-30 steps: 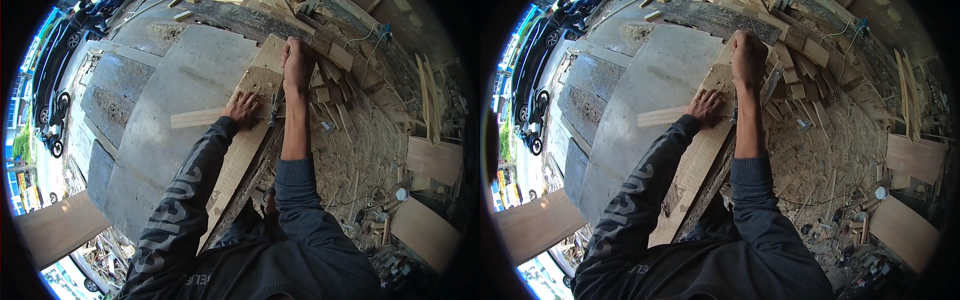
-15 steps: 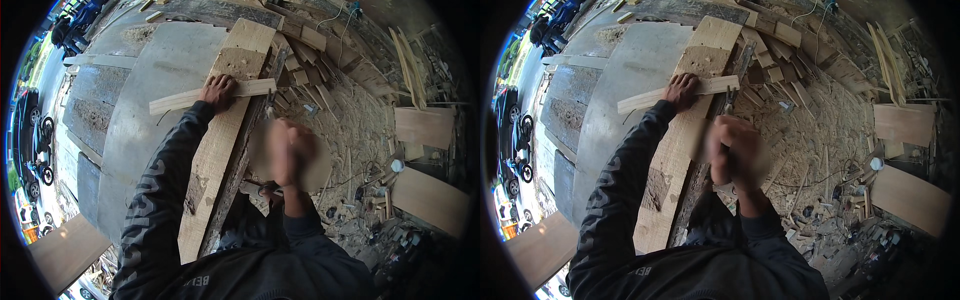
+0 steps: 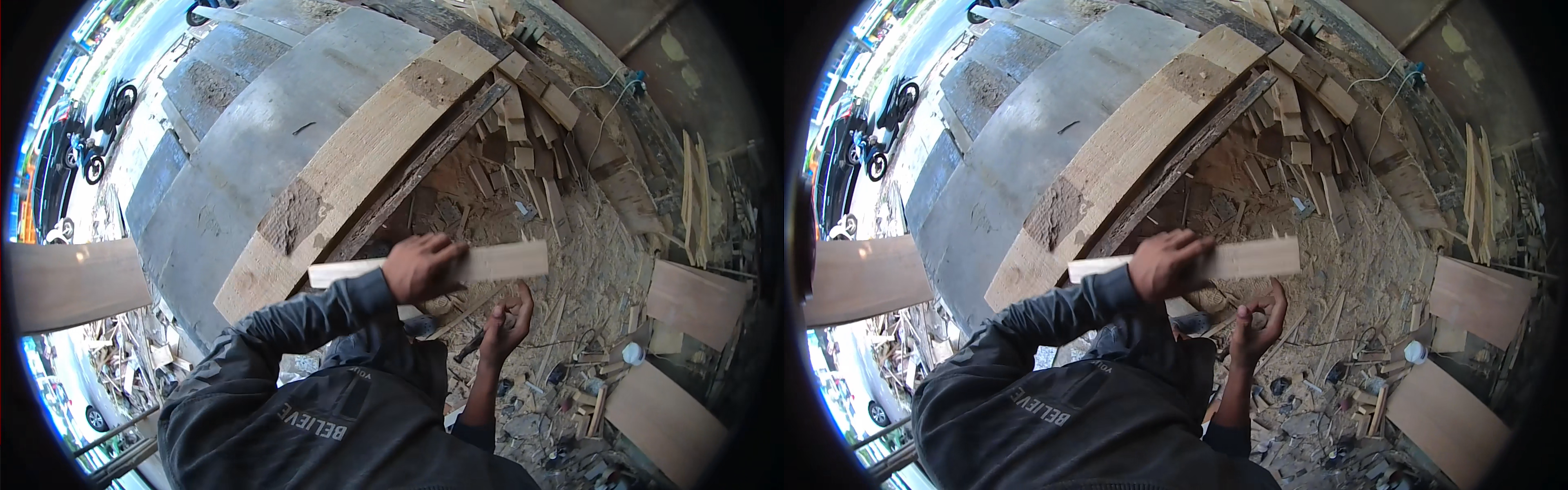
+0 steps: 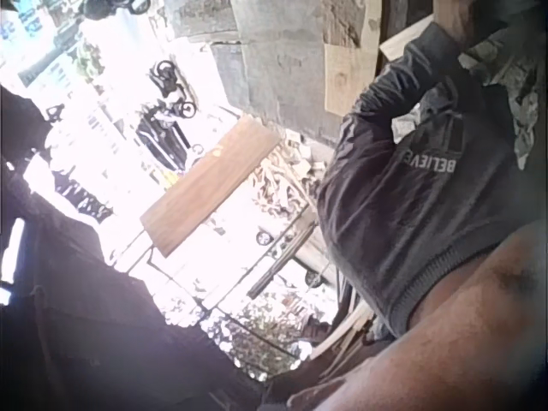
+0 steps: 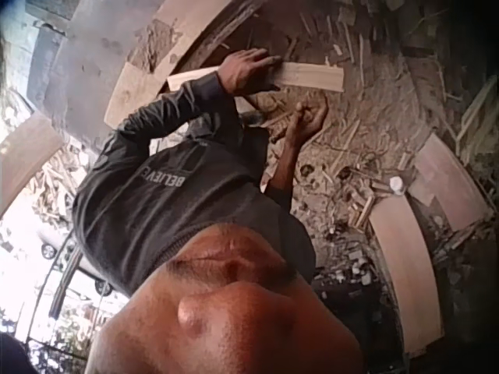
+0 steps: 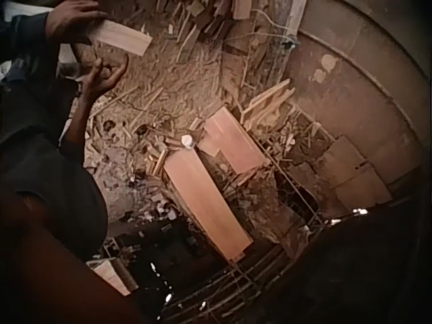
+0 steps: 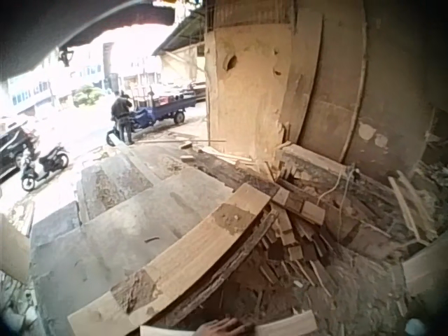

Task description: Measuring and assembling wooden boards using a hammer and tape measure in a workshop.

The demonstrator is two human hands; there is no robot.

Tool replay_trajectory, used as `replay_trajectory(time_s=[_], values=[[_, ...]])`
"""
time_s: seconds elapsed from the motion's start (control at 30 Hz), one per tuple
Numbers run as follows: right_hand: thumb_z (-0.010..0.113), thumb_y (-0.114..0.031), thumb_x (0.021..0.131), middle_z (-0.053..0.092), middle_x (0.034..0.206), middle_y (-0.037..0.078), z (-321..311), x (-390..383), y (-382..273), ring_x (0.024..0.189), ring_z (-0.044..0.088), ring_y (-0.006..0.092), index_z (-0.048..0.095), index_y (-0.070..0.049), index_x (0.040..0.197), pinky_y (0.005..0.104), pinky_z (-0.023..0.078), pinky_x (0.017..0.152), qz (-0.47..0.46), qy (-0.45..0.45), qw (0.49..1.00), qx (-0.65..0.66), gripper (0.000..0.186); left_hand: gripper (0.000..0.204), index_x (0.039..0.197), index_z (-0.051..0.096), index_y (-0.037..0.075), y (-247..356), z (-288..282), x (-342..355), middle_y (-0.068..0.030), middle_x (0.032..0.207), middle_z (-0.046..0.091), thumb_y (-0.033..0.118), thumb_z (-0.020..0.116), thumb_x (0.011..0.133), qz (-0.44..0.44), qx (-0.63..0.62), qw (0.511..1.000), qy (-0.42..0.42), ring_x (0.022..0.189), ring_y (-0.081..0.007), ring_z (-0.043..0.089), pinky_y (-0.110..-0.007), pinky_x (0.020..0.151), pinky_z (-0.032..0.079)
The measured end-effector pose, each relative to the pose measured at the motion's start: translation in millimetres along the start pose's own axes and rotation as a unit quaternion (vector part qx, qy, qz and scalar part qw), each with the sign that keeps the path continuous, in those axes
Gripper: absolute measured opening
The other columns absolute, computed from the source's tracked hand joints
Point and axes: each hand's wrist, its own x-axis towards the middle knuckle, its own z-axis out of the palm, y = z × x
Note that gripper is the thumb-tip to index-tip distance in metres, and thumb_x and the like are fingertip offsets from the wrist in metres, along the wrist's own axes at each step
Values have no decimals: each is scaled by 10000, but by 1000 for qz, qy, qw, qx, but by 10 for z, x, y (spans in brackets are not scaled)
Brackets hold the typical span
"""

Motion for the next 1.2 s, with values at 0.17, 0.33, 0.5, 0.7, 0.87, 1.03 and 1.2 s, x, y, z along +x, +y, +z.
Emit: replay_trajectory(time_s=[0.17,0.33,0.5,0.7,0.87,1.03,1.2], values=[[692,-227,970,629,836,18,-294,-337,152,543,467,57,650,9,1128,232,349,471,133,57,989,12,288,660,1371,581,120,387,648,-535,-133,1164,617,433,783,826,-13,-160,982,-95,1026,-340,651,-450,851,550],[685,-276,981,642,773,17,-404,-282,34,559,532,84,674,-9,966,239,384,478,223,129,966,17,268,376,1158,708,94,-422,-9,-214,-139,1036,701,383,713,918,-45,-72,996,-1,947,-375,674,-448,821,564],[668,-269,1015,663,967,57,-423,111,285,662,552,87,582,28,1326,236,406,509,124,149,978,-73,439,234,1158,683,68,-2998,-624,-355,-139,1117,691,217,692,977,-318,-36,892,319,958,-262,693,-376,842,555],[687,-183,988,632,986,58,-676,453,384,813,576,146,526,-43,1460,306,460,666,129,165,951,-227,518,303,1168,632,77,-4079,-1169,-390,-208,1150,608,256,681,929,-378,308,852,190,1086,-421,610,-481,960,507],[675,-156,982,644,841,42,-98,624,133,744,577,141,629,-35,1352,302,470,640,89,73,960,-255,392,191,1052,606,39,-4142,-1282,-220,-197,1063,624,202,644,960,-408,199,868,200,1017,-403,615,-473,901,509],[698,-145,957,673,816,59,542,737,-130,678,596,136,678,-14,1263,299,488,624,88,-51,988,-113,333,128,1032,673,15,-1770,-865,370,-79,900,635,-37,653,918,-95,-171,978,77,810,-173,616,-292,738,481],[699,-144,960,656,758,40,1004,785,-275,665,605,124,699,-17,1157,293,486,609,40,-127,991,-8,235,212,1092,691,48,-627,-355,39,-156,1048,662,140,669,902,51,-218,964,-142,1004,-379,621,-431,892,512]])
